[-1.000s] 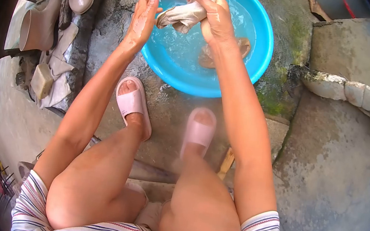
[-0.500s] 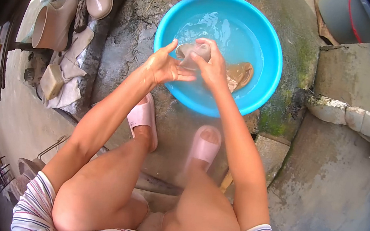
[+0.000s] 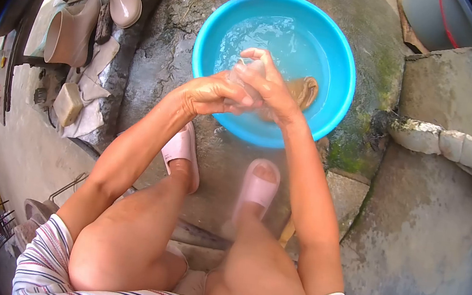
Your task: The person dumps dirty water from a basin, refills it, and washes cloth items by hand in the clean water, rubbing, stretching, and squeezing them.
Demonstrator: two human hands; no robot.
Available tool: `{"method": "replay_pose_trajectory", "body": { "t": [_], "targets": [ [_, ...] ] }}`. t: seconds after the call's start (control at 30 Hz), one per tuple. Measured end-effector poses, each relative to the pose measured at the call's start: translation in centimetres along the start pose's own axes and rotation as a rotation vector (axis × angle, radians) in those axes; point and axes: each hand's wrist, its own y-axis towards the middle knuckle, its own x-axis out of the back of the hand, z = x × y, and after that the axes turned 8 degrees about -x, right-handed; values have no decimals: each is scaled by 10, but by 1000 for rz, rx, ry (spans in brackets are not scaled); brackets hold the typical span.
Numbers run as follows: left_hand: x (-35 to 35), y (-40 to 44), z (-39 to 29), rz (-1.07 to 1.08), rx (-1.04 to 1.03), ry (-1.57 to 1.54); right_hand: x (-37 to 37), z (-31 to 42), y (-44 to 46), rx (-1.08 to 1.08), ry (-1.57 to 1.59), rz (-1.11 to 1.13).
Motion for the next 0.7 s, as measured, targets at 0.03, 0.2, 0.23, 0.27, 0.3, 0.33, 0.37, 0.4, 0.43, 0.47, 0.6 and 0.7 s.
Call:
{"method": "replay_pose_trajectory", "body": {
  "t": [0.03, 0.2, 0.23, 0.27, 0.3, 0.33, 0.37, 0.4, 0.43, 0.47, 0.6, 0.7],
  "targets": [
    [-7, 3, -1, 0, 44, -34, -2, 2, -5, -31, 354, 159],
    [-28, 0, 11, 148, 143, -487, 2, 27, -15, 56, 598, 471],
    [-35, -2, 13, 63, 75, -495, 8, 23, -11, 127, 567, 531],
    [-41, -3, 10, -24, 2, -503, 8, 25, -10, 196, 533, 594],
    [-45, -4, 6, -22, 3, -509, 7, 27, -12, 191, 531, 590],
    [-47, -6, 2, -62, 51, -486, 5, 28, -15, 163, 575, 526],
    [-48, -7, 0, -102, 99, -459, 2, 33, -16, 139, 618, 462],
    [-47, -7, 0, -102, 101, -459, 1, 38, -15, 139, 619, 460],
    [-46, -8, 2, -157, 136, -314, 0, 42, -16, 38, 603, 442],
    [-46, -9, 3, -210, 171, -169, -1, 42, -16, -64, 586, 423],
    [-36, 6, 20, -330, 23, 551, -7, 31, -10, -141, 364, 185],
    [-21, 15, 49, -404, -367, 795, -6, 12, -4, -150, 397, 65]
  ]
}}
